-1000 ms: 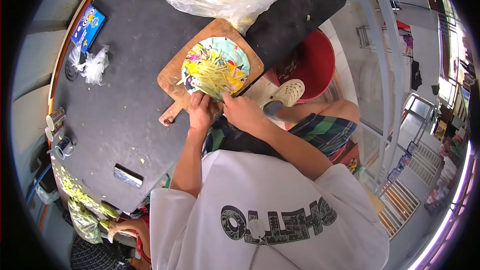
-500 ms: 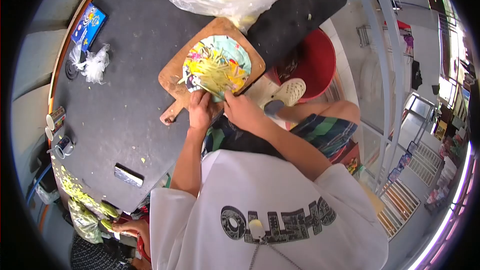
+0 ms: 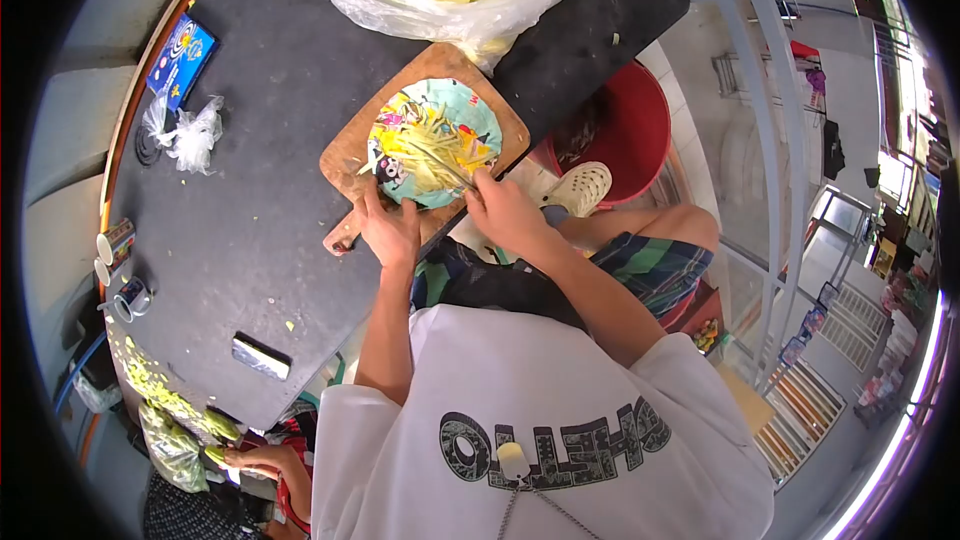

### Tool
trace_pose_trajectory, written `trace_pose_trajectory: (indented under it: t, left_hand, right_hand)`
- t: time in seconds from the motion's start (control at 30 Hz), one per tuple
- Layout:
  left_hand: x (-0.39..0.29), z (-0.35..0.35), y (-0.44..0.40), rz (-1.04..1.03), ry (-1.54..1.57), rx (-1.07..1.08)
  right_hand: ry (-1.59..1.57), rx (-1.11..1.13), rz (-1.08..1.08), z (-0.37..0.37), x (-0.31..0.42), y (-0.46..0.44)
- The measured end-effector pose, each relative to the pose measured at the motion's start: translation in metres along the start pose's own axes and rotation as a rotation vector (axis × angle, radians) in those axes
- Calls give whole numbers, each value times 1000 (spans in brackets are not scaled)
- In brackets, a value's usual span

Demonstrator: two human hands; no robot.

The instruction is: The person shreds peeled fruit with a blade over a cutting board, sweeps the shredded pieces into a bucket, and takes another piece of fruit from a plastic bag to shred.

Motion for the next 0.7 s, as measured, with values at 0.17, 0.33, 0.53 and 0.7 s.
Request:
trace_pose_trajectory:
  t: [0.17, 0.33, 0.53, 0.7]
  left_hand:
    - [7, -12, -3, 167, 105, 18]
    - [47, -47, -5, 332, 287, 103]
    - [27, -50, -5, 561, 588, 197]
    - [-10, -29, -12, 552, 691, 211]
  right_hand:
    - [16, 0, -60, 2, -21, 5]
    - [-56, -42, -76, 7, -26, 9]
    - [-128, -109, -108, 16, -36, 11]
    - [-154, -97, -119, 28, -27, 8]
Point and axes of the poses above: each hand's wrist, its own y-axis away from the middle knuckle, its own z-axis out of the back of the hand, x = y × z, the point moved 10 cm from there along -y, towards the middle knuckle, and after that the axes turned 5 degrees about -x, right-handed, at the moved point
